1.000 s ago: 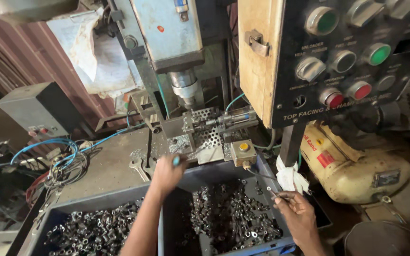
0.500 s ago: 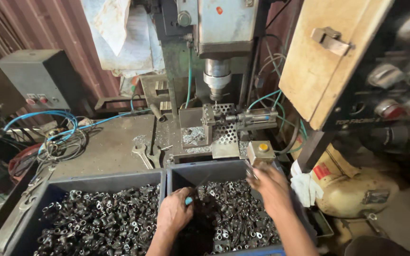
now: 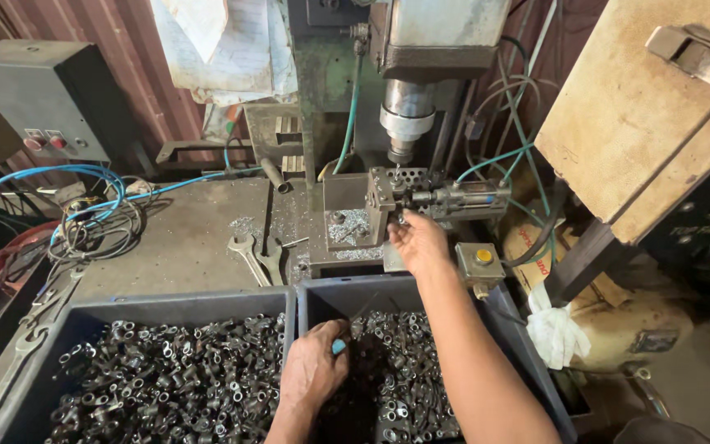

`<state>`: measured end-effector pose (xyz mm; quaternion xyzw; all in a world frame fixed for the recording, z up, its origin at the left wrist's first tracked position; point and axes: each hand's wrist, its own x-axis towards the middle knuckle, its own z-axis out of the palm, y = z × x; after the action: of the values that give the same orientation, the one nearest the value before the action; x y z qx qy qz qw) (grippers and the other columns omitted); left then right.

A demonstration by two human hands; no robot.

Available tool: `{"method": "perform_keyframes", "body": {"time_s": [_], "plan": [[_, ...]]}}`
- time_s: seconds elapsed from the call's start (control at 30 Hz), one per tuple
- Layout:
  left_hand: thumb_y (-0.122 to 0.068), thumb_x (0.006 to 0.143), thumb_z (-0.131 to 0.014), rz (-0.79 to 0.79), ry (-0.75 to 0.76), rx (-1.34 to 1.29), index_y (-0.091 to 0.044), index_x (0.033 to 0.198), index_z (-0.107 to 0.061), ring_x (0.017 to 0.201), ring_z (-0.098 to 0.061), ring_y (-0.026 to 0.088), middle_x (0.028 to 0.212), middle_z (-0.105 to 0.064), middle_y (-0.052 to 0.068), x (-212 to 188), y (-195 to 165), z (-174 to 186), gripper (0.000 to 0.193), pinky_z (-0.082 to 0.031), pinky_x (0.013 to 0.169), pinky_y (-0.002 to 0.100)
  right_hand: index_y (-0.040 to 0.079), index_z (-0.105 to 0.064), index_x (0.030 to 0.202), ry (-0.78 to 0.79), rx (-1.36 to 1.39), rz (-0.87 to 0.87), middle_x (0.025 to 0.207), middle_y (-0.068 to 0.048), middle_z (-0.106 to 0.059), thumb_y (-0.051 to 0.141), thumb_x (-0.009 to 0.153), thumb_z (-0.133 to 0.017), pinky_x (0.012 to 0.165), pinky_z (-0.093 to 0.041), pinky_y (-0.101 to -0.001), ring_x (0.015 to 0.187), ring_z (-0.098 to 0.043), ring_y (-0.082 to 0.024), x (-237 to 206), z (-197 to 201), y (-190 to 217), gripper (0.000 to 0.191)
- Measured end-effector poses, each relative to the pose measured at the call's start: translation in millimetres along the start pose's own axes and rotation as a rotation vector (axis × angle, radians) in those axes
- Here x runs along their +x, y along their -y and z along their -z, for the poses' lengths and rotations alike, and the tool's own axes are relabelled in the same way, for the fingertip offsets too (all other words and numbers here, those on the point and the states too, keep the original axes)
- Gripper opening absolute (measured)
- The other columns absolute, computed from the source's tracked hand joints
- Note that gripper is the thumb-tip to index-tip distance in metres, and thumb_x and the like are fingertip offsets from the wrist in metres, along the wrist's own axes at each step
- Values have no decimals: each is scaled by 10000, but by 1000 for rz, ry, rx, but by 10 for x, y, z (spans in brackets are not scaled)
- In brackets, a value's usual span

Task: The person repeatedly picks small metal parts from a bin, places them into a drill press fixture, and removes them after processing. The person uses a thin metal rod to assist in handling the parts. The processed parts are returned to the bin.

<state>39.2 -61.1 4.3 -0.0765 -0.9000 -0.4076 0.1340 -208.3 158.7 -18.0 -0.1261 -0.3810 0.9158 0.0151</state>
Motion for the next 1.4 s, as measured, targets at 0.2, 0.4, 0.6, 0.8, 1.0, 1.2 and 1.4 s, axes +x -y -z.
{"method": "perform_keyframes", "body": {"time_s": [0.2, 0.4, 0.6, 0.8, 1.0, 1.2, 1.4], "plan": [[-96, 774, -657, 33, -25, 1, -93, 1086, -724, 981, -693, 385, 1080, -744, 147, -19, -11, 14, 319, -545, 869, 461, 13, -626, 1044, 26, 115, 95, 913, -139, -699, 91, 967, -641, 696, -569, -340, 806, -692, -244, -498, 208, -16, 111], [-98, 785, -653, 6, -29, -2, -85, 1085, -721, 975, -693, 391, 1063, -747, 153, -38, 33, -22, 309, -545, 867, 467, 52, -618, 1069, 134, -191, 155, 1004, -165, -721, 49, 937, -636, 732, -580, -352, 870, -716, -250, -898, 428, 92, 133], [-92, 793, -643, 39, -65, -21, -94, 1072, -732, 956, -695, 402, 1028, -749, 164, -16, 11, -15, 293, -552, 835, 472, 54, -616, 1068, 123, -239, 231, 1006, -121, -713, 57, 937, -664, 755, -584, -346, 897, -722, -254, -440, 140, 161, 140], [-101, 810, -655, 55, -104, -72, -82, 1069, -736, 936, -699, 416, 994, -745, 195, 0, 71, -39, 272, -559, 807, 470, 82, -602, 1069, 78, -166, 260, 997, -72, -682, 97, 930, -685, 703, -566, -339, 853, -696, -233, -20, -28, 61, 162], [-120, 835, -668, 76, -112, -119, -71, 1082, -726, 932, -706, 419, 992, -746, 202, 10, 86, -44, 258, -567, 780, 461, 77, -605, 1211, 162, -327, 222, 1058, -98, -689, 121, 939, -687, 715, -570, -326, 880, -688, -208, -135, -88, 175, 287], [-117, 840, -670, 22, -146, -86, -70, 1072, -736, 921, -709, 424, 970, -749, 210, 13, 134, -80, 246, -571, 777, 460, 64, -590, 1404, 388, -997, 370, 1165, -100, -734, 149, 933, -688, 792, -553, -310, 974, -691, -161, -826, 73, 511, 488], [-142, 871, -678, 85, -170, -113, -59, 1117, -730, 897, -719, 411, 956, -750, 215, -43, 206, -154, 265, -572, 769, 450, 54, -676, 1298, 115, -1592, 1023, 1209, -177, -720, 204, 927, -729, 919, -546, -415, 1082, -694, -334, -1622, 548, 959, 403]]}}
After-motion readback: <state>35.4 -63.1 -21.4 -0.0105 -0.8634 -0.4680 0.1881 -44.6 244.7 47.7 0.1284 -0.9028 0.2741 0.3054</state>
